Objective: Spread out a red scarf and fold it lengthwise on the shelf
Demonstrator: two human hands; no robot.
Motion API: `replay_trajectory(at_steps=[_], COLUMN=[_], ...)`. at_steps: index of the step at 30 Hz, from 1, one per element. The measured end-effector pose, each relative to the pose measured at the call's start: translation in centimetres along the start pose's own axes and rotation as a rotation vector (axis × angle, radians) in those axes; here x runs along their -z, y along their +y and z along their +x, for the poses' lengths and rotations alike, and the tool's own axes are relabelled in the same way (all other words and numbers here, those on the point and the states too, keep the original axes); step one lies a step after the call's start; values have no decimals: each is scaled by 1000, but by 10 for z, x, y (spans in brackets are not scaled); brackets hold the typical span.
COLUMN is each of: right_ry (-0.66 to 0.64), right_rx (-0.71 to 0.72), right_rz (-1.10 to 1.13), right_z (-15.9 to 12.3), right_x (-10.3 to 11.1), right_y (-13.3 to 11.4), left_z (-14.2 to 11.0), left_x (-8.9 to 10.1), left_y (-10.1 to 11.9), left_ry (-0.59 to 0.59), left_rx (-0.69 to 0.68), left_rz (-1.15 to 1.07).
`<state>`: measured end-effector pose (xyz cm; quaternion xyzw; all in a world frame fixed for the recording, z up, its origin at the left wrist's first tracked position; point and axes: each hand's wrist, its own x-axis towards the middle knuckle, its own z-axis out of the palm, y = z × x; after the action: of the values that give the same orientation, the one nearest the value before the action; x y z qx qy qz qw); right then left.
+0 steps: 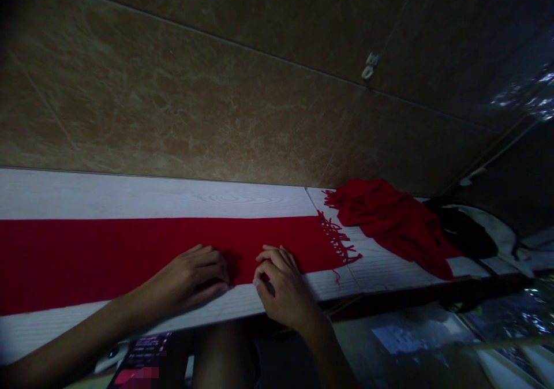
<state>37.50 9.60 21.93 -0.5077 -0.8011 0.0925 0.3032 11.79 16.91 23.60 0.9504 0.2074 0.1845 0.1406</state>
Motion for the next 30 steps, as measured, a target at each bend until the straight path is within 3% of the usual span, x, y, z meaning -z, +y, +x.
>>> replay_trajectory(at_steps=[5,8,11,14,17,19,25,30], right_ry=[123,105,-21,-207,-395,-444,-448,-229], right_rx=[-39,-69,-55,-90,-153,-158,-137,-66], right_rz=[118,89,1,-124,-213,-237,-252,-234], right_z=[-1,13,38,62,71,69,64,80], right_x=[9,16,17,12,7,6,9,-1], right_y=[3,6,12,20,25,27,28,33], left_z=[1,10,23,33,33,30,29,43], left_x=[16,26,25,17,10,10,18,23], left_y=[3,-5,-21,-35,-40,-38,-32,-37], left_ry=[-18,30,37,-84,-189,-215,-305,-129], left_rx=[39,94,157,278,336,327,326,341], left_rz=[-50,-4,85,150,123,101,84,89])
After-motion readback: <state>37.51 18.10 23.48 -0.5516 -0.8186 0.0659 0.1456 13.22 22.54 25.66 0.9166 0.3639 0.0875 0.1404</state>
